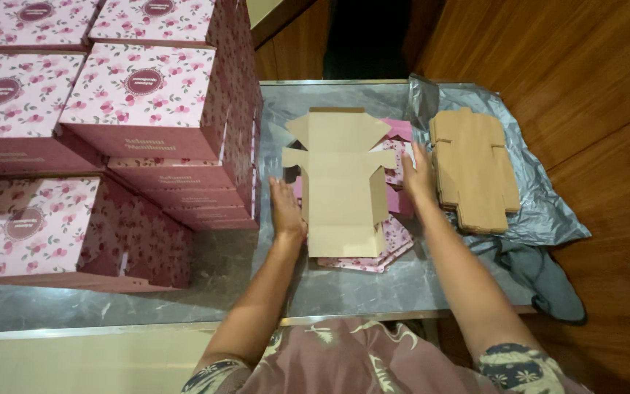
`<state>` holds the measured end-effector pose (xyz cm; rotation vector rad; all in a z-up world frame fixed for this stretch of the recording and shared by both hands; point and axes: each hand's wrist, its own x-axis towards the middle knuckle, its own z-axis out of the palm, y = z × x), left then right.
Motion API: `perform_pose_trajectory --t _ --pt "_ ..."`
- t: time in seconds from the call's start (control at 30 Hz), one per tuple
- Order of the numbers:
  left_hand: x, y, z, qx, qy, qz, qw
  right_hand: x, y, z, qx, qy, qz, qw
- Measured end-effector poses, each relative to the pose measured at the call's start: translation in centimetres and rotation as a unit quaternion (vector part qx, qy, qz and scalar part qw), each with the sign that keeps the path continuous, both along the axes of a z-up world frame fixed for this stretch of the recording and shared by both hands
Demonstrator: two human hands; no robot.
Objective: The person assembles small pink floral-patterned boxes by hand on a glass table. They fold the flat cardboard pieces into shape, tuck the flaps to secure the structure, and stack the finished boxes next to a pile of completed ones.
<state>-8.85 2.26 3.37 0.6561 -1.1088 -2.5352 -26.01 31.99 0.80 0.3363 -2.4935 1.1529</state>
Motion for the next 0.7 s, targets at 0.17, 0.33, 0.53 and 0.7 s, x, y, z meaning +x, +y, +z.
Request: perform_pose_trajectory --t 0.17,0.33,0.53,0.7 --pt "-3.4 -1.6 -2.8 -0.281 -0.017 0.012 0.959 -1.9 -4.2 1.0 0.129 0.014 -0.049 0.99" --pt "-5.8 -2.1 -3.3 -0.182 -0.029 -0.02 0.983 -1.8 -6.6 1.5 -0.137 -0.069 0.037 0.987" --pt "-6.7 -0.9 -2.6 -0.498 0.17 -0.03 0.85 -3.7 -8.2 1.6 -0.521 -0.127 0.108 0.837" --pt "-6.8 1.7 -0.9 -0.606 0.087 -0.154 0.775 -3.1 -9.5 0.6 -0.653 -0.224 0.196 0.697"
